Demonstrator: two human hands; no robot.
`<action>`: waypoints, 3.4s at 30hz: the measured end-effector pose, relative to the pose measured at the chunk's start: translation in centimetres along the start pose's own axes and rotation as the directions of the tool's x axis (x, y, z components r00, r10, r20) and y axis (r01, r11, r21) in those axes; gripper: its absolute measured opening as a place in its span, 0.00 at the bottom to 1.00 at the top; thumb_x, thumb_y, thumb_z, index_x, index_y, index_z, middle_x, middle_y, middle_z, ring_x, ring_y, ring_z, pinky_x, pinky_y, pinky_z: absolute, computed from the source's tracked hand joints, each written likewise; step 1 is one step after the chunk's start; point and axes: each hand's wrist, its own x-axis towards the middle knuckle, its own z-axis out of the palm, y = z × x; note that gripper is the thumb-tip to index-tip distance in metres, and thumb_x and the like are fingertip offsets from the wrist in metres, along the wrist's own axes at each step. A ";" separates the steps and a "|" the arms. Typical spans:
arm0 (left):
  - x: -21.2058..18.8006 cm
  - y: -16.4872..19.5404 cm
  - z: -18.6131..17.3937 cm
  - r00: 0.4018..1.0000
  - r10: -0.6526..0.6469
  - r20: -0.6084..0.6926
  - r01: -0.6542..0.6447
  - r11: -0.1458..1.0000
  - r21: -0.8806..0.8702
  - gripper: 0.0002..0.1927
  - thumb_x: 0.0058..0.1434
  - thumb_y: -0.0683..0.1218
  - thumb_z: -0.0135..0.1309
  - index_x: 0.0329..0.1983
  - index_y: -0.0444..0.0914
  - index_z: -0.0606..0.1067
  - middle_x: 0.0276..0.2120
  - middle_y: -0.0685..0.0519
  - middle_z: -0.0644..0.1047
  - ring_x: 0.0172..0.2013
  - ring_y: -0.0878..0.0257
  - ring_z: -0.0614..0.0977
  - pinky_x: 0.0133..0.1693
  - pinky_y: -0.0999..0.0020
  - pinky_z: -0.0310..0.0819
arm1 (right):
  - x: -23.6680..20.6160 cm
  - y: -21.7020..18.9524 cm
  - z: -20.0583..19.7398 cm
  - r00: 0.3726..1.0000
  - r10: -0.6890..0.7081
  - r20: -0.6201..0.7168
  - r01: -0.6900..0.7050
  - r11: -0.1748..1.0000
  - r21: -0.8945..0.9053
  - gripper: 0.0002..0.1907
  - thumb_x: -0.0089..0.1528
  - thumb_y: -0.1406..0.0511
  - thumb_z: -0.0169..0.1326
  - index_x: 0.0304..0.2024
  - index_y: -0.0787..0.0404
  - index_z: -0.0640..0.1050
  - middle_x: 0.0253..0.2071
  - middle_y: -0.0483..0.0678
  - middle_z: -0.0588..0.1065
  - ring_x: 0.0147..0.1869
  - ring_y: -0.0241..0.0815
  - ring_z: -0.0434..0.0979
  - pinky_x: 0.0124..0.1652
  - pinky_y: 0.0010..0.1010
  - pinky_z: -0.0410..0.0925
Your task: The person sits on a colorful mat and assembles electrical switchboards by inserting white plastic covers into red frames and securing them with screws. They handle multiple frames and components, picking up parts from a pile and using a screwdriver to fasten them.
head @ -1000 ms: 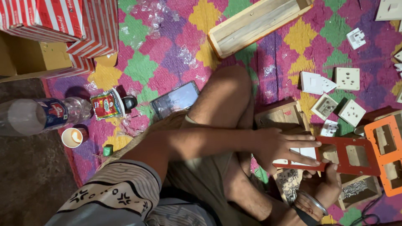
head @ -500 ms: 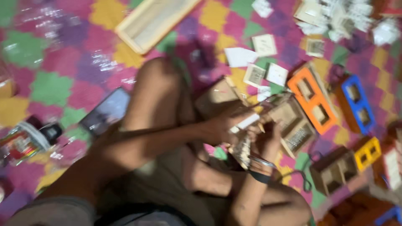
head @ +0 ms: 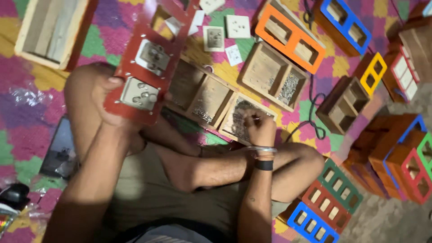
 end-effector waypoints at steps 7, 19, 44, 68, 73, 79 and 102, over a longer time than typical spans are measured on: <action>1.7 -3.9 2.3 0.992 0.064 0.106 -0.056 0.996 -0.075 0.38 0.60 0.51 0.51 0.72 0.33 0.60 0.60 0.38 0.73 0.58 0.42 0.77 0.52 0.39 0.78 | -1.6 -0.9 1.6 0.991 0.045 0.125 -0.010 0.964 -0.267 0.08 0.55 0.69 0.63 0.37 0.57 0.85 0.32 0.54 0.82 0.34 0.46 0.85 0.37 0.35 0.75; 1.1 -5.0 -1.6 0.998 0.053 -0.020 -0.053 0.999 -0.005 0.39 0.59 0.53 0.49 0.72 0.29 0.65 0.54 0.35 0.77 0.47 0.41 0.83 0.47 0.43 0.80 | -1.4 -1.6 0.1 0.990 0.046 0.132 0.023 0.881 -0.473 0.07 0.55 0.66 0.62 0.35 0.48 0.87 0.32 0.54 0.81 0.36 0.56 0.82 0.38 0.44 0.74; 1.7 -7.3 -1.0 0.987 -0.139 -0.076 0.131 0.987 -0.096 0.37 0.56 0.51 0.49 0.67 0.28 0.67 0.48 0.37 0.79 0.42 0.43 0.84 0.43 0.47 0.82 | -1.8 3.0 4.2 0.997 0.008 0.076 0.012 0.964 -0.266 0.06 0.52 0.68 0.62 0.33 0.60 0.84 0.29 0.57 0.82 0.33 0.50 0.84 0.34 0.39 0.75; 0.5 -11.0 -1.4 0.915 -0.403 -0.020 0.403 0.915 0.030 0.38 0.57 0.51 0.46 0.69 0.25 0.64 0.48 0.35 0.79 0.44 0.46 0.84 0.48 0.55 0.79 | -0.1 -5.4 3.3 0.935 0.232 0.270 -0.323 0.233 0.917 0.07 0.65 0.72 0.58 0.44 0.67 0.83 0.31 0.44 0.80 0.25 0.29 0.71 0.27 0.19 0.64; 0.4 -11.3 -1.3 0.924 -0.381 -0.010 0.381 0.924 0.022 0.39 0.56 0.51 0.48 0.69 0.25 0.63 0.49 0.34 0.78 0.43 0.46 0.84 0.48 0.55 0.79 | 0.0 -5.4 3.6 0.924 0.271 0.271 -0.328 0.194 0.925 0.07 0.63 0.74 0.59 0.44 0.67 0.83 0.33 0.44 0.80 0.28 0.29 0.72 0.30 0.20 0.66; 0.6 -11.1 -0.1 0.928 -0.364 -0.076 0.363 0.931 -0.018 0.39 0.52 0.49 0.48 0.69 0.29 0.63 0.50 0.38 0.78 0.44 0.48 0.84 0.48 0.57 0.79 | 0.1 -5.6 3.8 0.924 0.266 0.274 -0.327 0.182 0.927 0.06 0.63 0.74 0.59 0.43 0.67 0.82 0.34 0.45 0.80 0.30 0.30 0.73 0.31 0.20 0.66; 0.6 -10.7 -0.2 0.943 -0.333 0.012 0.333 0.943 0.011 0.38 0.58 0.50 0.48 0.70 0.27 0.63 0.51 0.38 0.78 0.45 0.49 0.83 0.48 0.57 0.79 | -0.8 -12.2 2.2 0.820 -0.485 -0.305 0.459 0.874 -0.157 0.05 0.63 0.72 0.61 0.37 0.65 0.76 0.34 0.53 0.73 0.36 0.51 0.74 0.36 0.37 0.68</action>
